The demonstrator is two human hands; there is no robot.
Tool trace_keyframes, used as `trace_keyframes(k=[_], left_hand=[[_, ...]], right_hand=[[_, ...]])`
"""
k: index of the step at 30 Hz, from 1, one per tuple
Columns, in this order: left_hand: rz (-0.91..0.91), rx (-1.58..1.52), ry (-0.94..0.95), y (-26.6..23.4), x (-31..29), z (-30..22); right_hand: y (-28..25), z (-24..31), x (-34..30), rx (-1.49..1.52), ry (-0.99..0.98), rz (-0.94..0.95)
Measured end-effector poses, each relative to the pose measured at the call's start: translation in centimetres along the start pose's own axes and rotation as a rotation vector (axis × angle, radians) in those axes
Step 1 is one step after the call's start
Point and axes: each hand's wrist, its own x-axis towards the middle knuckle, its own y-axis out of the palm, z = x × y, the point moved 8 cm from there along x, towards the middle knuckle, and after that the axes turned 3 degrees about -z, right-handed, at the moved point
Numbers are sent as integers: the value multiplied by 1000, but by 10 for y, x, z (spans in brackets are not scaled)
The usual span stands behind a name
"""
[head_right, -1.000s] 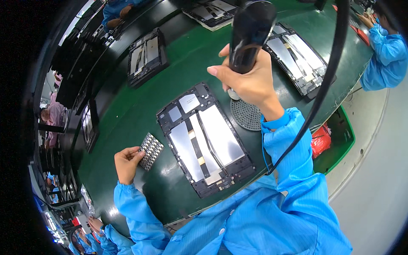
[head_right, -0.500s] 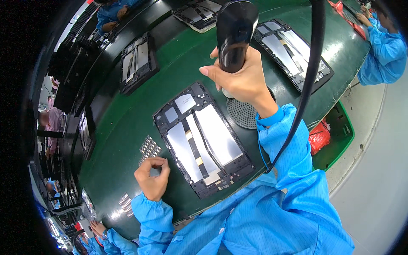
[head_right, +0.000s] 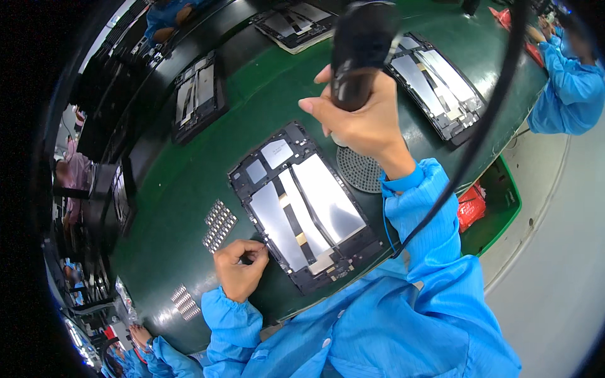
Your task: Installing screws into electronic device frames using a power screwdriver on an assembly line.
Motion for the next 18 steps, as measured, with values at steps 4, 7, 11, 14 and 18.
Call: trace_keyframes(k=[4, 7, 11, 14, 18], left_hand=[[80, -68, -8, 9, -3, -1], [117, -96, 19, 7, -1, 0], [-215, 15, 236, -28, 7, 3], [-306, 197, 255, -49, 8, 29], [-357, 262, 200, -77, -1, 52]], right_hand=[[11, 28, -1, 42, -116, 26], [37, 41, -9, 172, -127, 102], [92, 44, -28, 187, -99, 267], [127, 35, -41, 92, -75, 413], [142, 15, -52, 94, -5, 442]])
